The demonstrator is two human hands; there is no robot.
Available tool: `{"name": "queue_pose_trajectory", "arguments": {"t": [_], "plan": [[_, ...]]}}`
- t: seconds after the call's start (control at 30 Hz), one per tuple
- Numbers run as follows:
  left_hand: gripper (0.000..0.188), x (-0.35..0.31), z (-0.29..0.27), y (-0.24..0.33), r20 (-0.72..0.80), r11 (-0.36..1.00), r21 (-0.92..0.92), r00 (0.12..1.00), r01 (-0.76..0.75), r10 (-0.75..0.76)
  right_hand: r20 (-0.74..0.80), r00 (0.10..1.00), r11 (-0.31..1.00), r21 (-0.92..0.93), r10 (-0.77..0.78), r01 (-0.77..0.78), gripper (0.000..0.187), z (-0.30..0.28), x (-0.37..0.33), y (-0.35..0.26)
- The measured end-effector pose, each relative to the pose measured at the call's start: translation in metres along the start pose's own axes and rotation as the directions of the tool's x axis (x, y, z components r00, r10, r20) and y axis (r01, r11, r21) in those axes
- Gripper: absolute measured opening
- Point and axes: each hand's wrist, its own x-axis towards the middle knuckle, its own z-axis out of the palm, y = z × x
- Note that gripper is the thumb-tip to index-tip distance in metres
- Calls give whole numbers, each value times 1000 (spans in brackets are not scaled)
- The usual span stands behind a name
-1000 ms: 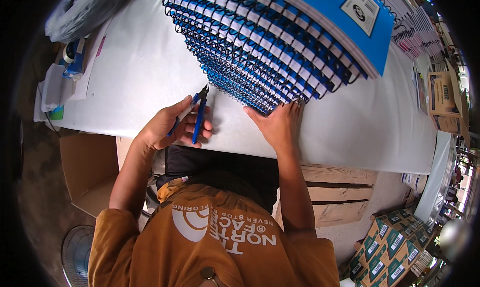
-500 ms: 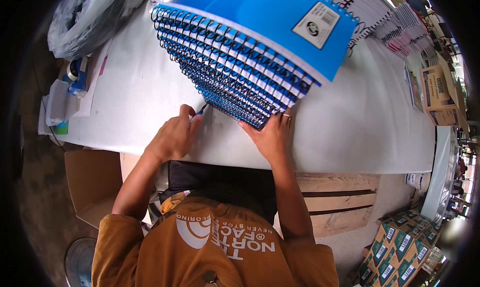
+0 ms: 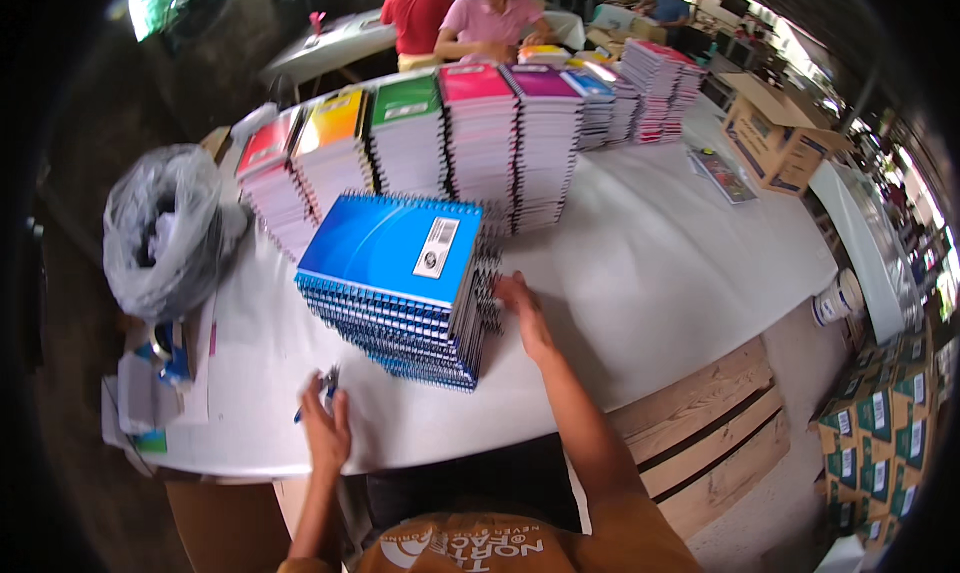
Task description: The person uses wire cutters to trim the excess spiral binding wire from a stack of notebooks and then picks up the cut wire pieces.
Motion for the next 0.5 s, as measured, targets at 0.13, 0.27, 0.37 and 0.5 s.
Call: {"name": "queue_pose_trajectory", "arguments": {"t": [0.13,0.27,0.37,0.5], "plan": [[76,-25,22,44,405,853,-475,914,216,-6,303,930,976,6,207,-219,45,18,31,-14],[78,-6,76,57,414,621,-720,910,310,25,695,703,804,-327,-152,497,24,-22,64,31],[78,13,91,45,370,472,-830,927,296,70,734,674,985,-163,79,62,24,-27,54,51],[75,42,77,30,409,179,-907,898,381,162,365,802,808,184,472,-560,43,30,-25,23]]}}
